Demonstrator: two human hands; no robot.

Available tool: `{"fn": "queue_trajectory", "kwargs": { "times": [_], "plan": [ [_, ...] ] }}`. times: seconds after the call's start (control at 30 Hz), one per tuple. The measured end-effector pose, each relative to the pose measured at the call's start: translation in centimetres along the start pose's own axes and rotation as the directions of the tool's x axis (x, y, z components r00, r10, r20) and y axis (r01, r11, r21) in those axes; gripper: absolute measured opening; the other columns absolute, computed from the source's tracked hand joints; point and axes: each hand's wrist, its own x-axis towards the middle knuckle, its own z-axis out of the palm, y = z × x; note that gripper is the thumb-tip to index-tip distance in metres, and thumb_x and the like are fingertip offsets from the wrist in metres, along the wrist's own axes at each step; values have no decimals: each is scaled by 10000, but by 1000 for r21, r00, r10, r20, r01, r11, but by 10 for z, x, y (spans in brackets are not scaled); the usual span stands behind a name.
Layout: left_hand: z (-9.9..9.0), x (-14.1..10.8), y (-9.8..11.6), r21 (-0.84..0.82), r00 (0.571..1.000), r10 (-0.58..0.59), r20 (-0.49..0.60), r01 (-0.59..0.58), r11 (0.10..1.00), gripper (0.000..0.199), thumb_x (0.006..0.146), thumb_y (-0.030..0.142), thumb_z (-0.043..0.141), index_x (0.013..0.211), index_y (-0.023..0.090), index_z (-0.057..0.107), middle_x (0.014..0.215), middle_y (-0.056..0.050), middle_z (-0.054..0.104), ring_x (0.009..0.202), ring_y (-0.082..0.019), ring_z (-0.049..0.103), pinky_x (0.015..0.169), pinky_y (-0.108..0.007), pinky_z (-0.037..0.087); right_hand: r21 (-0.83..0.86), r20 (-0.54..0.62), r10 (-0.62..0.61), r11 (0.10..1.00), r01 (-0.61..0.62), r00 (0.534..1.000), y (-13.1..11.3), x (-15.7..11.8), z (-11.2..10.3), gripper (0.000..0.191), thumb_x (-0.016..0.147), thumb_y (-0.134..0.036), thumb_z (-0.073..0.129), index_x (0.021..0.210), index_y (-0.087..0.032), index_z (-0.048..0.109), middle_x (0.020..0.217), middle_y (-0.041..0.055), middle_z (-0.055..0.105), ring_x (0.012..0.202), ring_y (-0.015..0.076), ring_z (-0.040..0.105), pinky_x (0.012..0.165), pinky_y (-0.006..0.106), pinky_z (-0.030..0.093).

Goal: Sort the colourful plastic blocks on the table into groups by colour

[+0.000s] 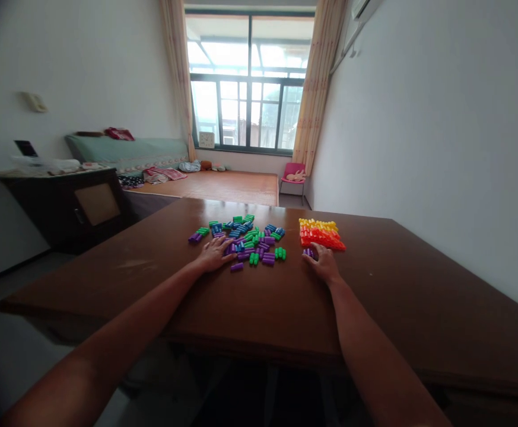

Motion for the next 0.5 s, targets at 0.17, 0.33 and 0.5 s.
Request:
{"fn": "queue_trajectory", "kwargs": {
  "times": [0.17,0.33,0.5],
  "plan": [
    [2,-7,2,28,953,79,-292,-74,997,482,907,471,483,1343,269,524,1465,-93,448,1385,-305,325,1132,-516,243,4,-93,-188,982,189,978,-39,-8,-6,415,922,-431,457,1197,-174,631,1134,110,680,1058,256,581,959,403,451],
    [-7,-18,20,59,876,353,-329,-354,933,366,958,383,425,1250,258,607,1350,-54,566,1324,-241,419,1130,-421,297,-61,131,-439,892,449,889,-101,-19,13,414,934,-435,477,1280,-238,589,1244,75,649,1168,264,532,964,421,445],
    [-9,-25,26,23,856,466,-223,-473,881,298,951,359,456,1141,262,663,1277,-42,609,1177,-215,547,1022,-378,415,-128,256,-481,843,523,838,-118,-28,20,357,924,-431,517,1230,-277,619,1244,54,654,1198,289,506,939,464,449]
  ]
}}
